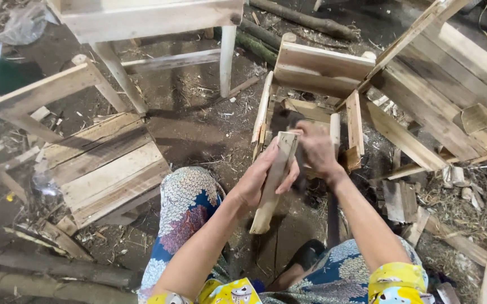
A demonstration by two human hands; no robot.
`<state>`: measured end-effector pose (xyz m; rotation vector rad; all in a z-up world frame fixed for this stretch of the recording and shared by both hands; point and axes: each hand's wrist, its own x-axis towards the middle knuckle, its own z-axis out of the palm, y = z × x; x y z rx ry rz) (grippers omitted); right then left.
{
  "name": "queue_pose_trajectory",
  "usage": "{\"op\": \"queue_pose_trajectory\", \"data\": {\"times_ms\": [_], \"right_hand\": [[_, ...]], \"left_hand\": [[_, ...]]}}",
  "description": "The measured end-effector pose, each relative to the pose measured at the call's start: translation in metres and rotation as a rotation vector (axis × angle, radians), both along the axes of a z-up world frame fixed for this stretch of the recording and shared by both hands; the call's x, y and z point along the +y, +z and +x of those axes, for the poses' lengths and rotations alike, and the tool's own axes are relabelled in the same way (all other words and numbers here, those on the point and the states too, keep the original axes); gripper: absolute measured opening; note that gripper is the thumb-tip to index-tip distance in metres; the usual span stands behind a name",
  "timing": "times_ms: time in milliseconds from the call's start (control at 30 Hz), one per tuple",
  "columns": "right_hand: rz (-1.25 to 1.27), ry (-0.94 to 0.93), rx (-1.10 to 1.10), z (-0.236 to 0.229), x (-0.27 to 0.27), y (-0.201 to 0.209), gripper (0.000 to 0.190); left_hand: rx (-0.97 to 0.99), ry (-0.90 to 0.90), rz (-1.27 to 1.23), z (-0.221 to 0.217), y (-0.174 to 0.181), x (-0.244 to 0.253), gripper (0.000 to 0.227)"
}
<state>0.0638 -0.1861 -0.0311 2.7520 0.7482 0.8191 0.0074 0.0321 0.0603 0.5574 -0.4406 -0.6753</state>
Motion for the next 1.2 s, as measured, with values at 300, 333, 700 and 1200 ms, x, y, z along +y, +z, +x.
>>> {"op": "queue_pose_trajectory", "data": {"times_ms": [300, 333, 700, 1200], "right_hand": [[1.704, 0.208, 0.32, -0.019, 0.011, 0.103, 0.01], [1.818, 0.262, 0.36, -0.023, 0.007, 0.103, 0.012], [2.061, 0.424, 0.65, -0.055, 0.023, 0.128, 0.032], [2.109, 0.376, 0.397, -0.054, 0.02, 0.136, 0.026]], "left_hand": [[0.057, 0.277, 0.344, 0.01, 0.017, 0.006, 0.05], [0.04, 0.294, 0.37, 0.011, 0.007, 0.002, 0.051], [-0.054, 0.367, 0.642, 0.001, -0.001, -0.024, 0.053], [-0.019, 0.197, 0.498, -0.011, -0.036, -0.048, 0.065]]}}
